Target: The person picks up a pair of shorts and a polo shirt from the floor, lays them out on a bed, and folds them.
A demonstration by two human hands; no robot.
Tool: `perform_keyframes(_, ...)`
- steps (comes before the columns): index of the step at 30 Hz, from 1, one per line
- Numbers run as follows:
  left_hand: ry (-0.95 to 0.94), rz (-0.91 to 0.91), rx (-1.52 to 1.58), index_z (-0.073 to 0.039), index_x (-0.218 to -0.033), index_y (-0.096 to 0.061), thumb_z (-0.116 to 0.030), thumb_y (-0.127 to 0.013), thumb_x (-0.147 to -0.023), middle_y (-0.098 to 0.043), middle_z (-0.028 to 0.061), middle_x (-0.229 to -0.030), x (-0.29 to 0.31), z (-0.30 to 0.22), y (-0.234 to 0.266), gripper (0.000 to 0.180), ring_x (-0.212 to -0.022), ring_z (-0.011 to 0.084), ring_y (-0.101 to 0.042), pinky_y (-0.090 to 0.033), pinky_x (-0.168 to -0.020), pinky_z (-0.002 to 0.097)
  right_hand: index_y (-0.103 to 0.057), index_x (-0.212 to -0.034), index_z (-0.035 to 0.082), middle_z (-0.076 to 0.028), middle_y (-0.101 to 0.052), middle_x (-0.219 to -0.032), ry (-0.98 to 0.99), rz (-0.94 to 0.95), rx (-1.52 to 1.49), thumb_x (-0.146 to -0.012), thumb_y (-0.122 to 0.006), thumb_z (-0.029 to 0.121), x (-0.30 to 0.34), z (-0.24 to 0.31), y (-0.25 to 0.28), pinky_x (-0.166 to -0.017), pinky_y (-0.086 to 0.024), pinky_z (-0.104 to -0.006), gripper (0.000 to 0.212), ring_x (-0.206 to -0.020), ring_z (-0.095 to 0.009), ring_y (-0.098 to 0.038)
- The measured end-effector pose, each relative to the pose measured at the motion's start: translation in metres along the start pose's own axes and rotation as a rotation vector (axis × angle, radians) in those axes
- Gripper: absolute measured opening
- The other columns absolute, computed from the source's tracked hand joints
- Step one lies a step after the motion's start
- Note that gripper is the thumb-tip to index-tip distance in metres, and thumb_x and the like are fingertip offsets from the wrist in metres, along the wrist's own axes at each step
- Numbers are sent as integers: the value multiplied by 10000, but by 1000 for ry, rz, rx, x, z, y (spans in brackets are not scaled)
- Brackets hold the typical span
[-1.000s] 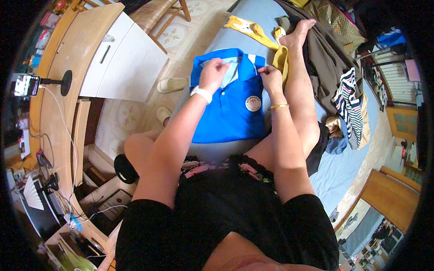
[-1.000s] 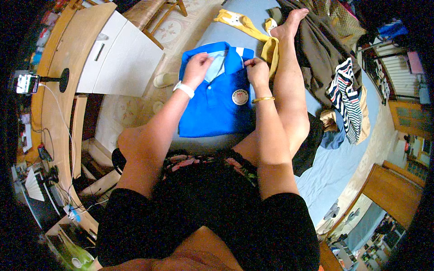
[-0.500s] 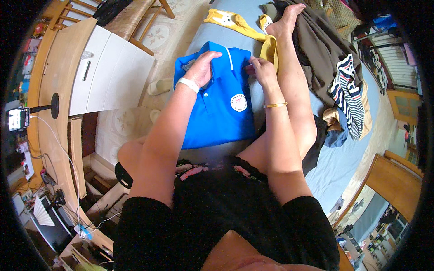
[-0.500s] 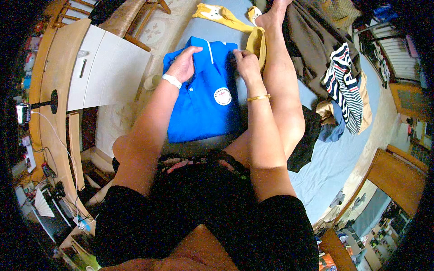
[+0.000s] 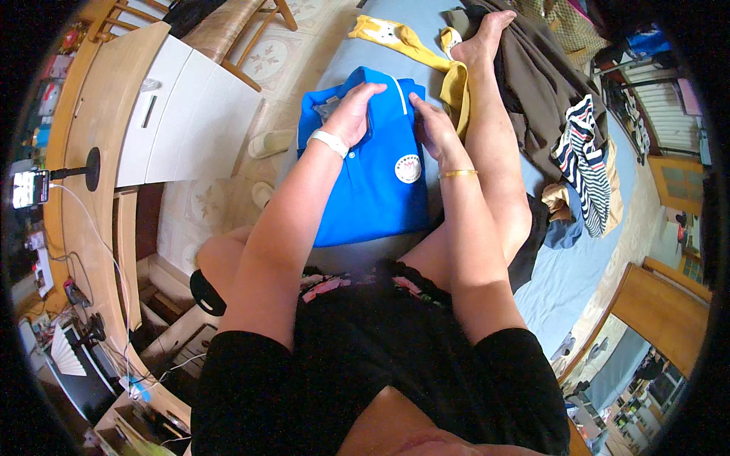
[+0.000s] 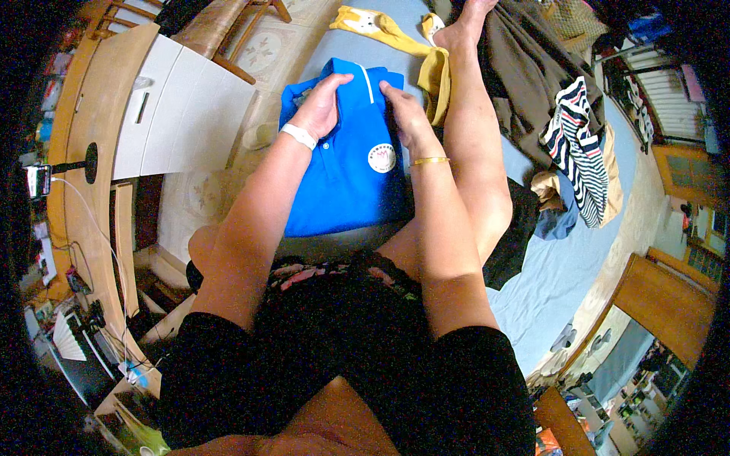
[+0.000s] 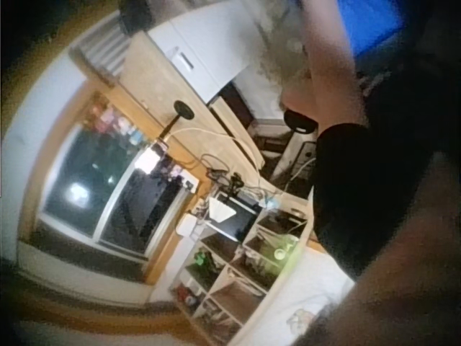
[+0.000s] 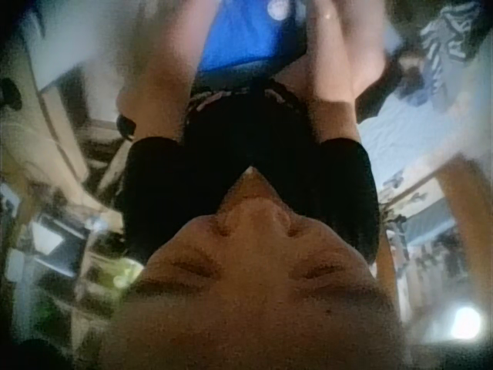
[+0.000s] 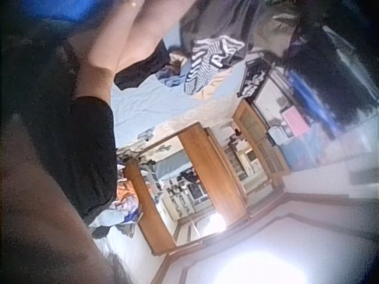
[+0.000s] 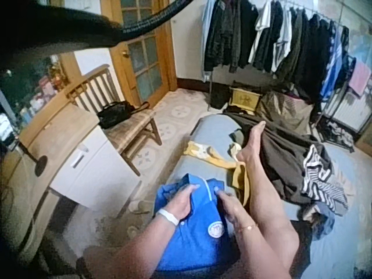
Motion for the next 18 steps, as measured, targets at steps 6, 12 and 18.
perform_keyframes(6,-550,-325,-1015,2,-1117,-446,-103,-568,-756,-531,157,-1059,-4,3,10,395,-998,248,-505,-393,-854,311,-592,-780,27,-56,-599,-745,358,-404,-108,-819,-542,126,-37,-12,46,-539,-406,-217,117,-592,-98,-507)
perform_keyframes(12,-798,-694,-969,0,-1104,-439,-94,-574,-751,-505,192,-1058,53,3,59,389,-1016,328,-469,-360,-888,366,-595,-848,-28,-180,-615,-796,269,-519,495,-744,-588,384,-47,-22,66,-666,-459,-321,425,-724,-240,-597)
perform_keyframes(18,-478,-873,-822,24,-1028,-460,-167,-604,-769,-538,157,-937,131,63,121,352,-859,259,-525,-409,-793,347,-582,-944,-20,-215,-601,-883,311,-543,887,-680,-629,435,-10,-9,34,-763,-448,-364,528,-853,-313,-582)
Point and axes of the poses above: each hand's wrist, its own x-axis away from the middle knuckle, its own y-axis out of the back of the hand, z = x × y, the point moved 3 cm from there along -x, towards the middle knuckle
